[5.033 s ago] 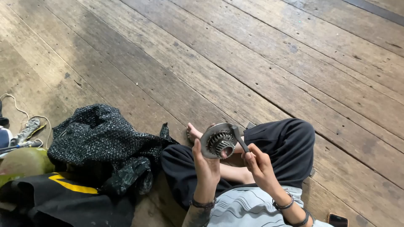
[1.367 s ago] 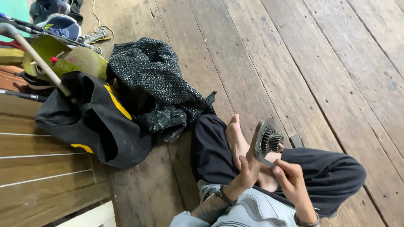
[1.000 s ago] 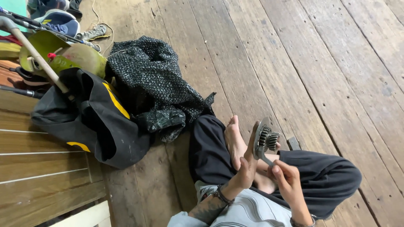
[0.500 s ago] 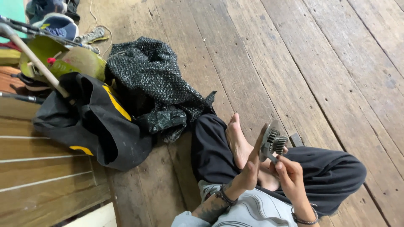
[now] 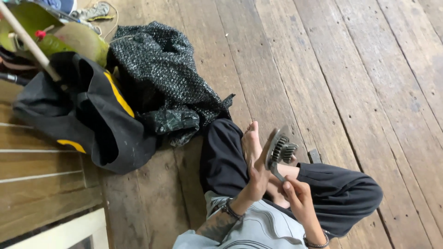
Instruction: Cleaning a motorcycle clutch hub using a brush and a scraping tool to remove debris from the grooves.
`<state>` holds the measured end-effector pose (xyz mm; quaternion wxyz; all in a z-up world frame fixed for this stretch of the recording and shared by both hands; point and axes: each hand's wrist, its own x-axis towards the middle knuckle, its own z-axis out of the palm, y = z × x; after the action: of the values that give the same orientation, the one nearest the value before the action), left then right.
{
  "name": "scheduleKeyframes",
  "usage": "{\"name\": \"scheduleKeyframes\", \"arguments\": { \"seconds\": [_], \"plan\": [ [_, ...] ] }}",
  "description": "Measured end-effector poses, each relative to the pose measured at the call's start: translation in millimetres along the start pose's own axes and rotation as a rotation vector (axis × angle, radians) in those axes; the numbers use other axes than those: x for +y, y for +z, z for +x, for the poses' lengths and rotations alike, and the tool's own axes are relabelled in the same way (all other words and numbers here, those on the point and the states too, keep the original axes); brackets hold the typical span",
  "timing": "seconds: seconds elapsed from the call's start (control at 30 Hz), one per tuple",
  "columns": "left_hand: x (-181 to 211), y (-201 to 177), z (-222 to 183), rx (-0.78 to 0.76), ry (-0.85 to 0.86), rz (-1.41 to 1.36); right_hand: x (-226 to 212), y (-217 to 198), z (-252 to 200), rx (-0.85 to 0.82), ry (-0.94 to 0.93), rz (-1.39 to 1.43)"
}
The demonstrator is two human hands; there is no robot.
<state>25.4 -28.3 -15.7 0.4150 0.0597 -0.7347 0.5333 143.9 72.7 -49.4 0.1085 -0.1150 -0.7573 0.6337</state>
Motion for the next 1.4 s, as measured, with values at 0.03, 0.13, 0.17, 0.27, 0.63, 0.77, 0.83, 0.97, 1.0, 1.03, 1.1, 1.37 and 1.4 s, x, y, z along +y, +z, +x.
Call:
{"name": "scheduleKeyframes", "arguments": {
  "seconds": [0.03, 0.13, 0.17, 0.27, 0.63, 0.77, 0.83, 0.97, 1.0, 1.03, 1.1, 1.37, 1.4],
  "plan": [
    [6, -2, -7, -0.037, 0.019, -0.154, 3, 0, 0, -0.017, 0.035, 0.035],
    [17, -4, -33, 0.036, 0.196, -0.054, -15, -7, 11, -0.061, 0.007, -0.017],
    [21, -4, -42, 0.144, 0.347, 0.197, -26, -12, 17, -0.086, -0.062, -0.110],
    [18, -4, -40, 0.617, 0.230, 2.021, -29, -39, 21, -0.074, -0.044, -0.263],
    [3, 17, -5, 0.718, 0.298, 2.100, -16, -91, 14, 0.008, -0.010, -0.564],
    [12, 20, -12, 0.744, 0.369, 1.986, -17, -100, 10, 0.169, -0.038, -0.577],
    [14, 21, -8, 0.749, 0.421, 1.993, -9, -110, 6, 0.272, -0.002, -0.591],
    [-4, 19, 7, 0.894, 0.351, 2.610, -26, -87, 6, 0.348, 0.029, -0.422],
    [-7, 18, 4, 0.904, 0.347, 2.613, -24, -81, 7, 0.349, 0.035, -0.415],
    [-11, 17, 0, 0.990, 0.243, 2.527, -21, -75, 9, 0.281, -0.003, -0.442],
    [-11, 20, -3, 1.064, 0.118, 2.435, -16, -71, 11, 0.231, -0.046, -0.467],
    [-27, 15, 4, 1.231, -0.207, 2.249, -21, -67, 8, 0.180, -0.094, -0.424],
    [-22, 17, -2, 1.227, -0.215, 2.257, -19, -74, 4, 0.186, -0.102, -0.420]
  ]
}}
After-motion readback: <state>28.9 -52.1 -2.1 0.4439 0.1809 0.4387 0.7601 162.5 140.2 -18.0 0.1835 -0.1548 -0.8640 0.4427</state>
